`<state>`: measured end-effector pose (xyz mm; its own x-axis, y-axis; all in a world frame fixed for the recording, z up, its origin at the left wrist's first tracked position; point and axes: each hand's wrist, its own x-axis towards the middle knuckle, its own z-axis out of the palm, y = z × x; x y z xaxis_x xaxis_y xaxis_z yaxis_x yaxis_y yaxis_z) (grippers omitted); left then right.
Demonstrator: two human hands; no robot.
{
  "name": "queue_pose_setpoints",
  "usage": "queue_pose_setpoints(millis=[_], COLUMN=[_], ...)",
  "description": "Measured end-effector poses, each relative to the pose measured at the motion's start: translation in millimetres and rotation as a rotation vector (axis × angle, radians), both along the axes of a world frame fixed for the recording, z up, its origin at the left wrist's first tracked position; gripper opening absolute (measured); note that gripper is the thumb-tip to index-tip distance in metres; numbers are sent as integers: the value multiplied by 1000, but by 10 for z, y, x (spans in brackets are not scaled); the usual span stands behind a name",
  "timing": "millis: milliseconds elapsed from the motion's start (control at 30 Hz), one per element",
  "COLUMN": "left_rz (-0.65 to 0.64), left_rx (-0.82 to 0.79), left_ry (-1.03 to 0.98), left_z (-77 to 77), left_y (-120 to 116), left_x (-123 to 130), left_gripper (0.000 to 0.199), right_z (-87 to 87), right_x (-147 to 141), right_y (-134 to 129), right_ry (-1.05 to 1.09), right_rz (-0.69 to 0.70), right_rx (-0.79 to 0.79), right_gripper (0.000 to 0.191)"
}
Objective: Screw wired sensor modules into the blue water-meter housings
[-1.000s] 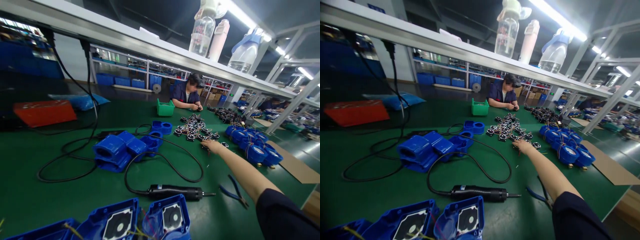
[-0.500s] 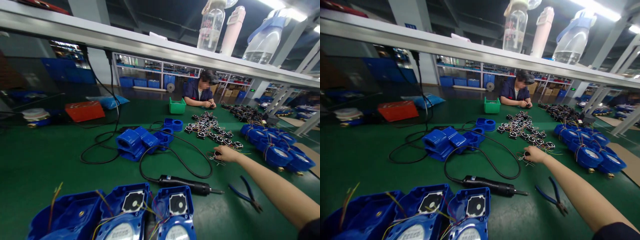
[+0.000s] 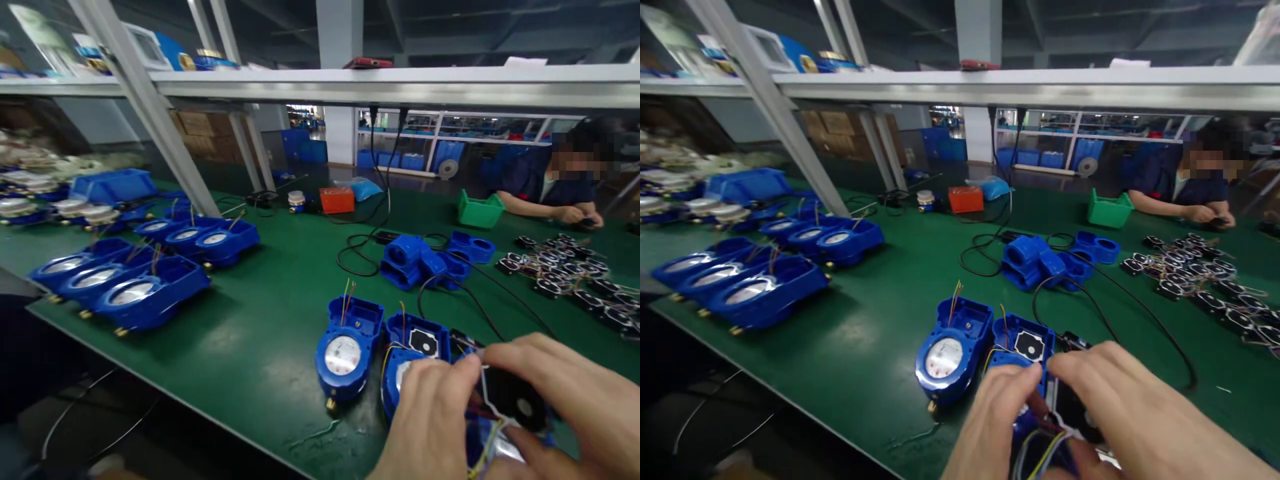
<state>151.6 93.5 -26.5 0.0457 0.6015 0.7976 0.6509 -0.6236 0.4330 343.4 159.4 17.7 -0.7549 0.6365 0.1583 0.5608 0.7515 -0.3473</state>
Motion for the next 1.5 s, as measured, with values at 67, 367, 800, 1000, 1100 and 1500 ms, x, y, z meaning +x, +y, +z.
queue_pose_setpoints(millis=[67,367,800,1000,1100,1500], left_rz=[-39,106,187,137,107,77], left_rx=[-90,-736,-715,-634,-515,-352], left_ry=[-75,-316,201,18,-80,-93], left_z=[-18,96,-138,-458,-624,-817], left_y=[-117,-411,77,-100,-162,-109], left_x=[-205,-1373,-1792,-1691,-1599,-1546], left_gripper=[40,21,21,17,16,22], right_z=[50,131,-325,-353,-339,-347], right_x=[-371,-1589,-1949,-2003,-1979,-1950], right_y=[-42,408,684,657,647,645], right_ry=[-47,70,-133,-172,-187,-207], right_rz=[126,102,12,35,28,-17], right_rx=[65,-19,-225,-235,-239,-286], right_gripper=[54,27,24,26,27,24])
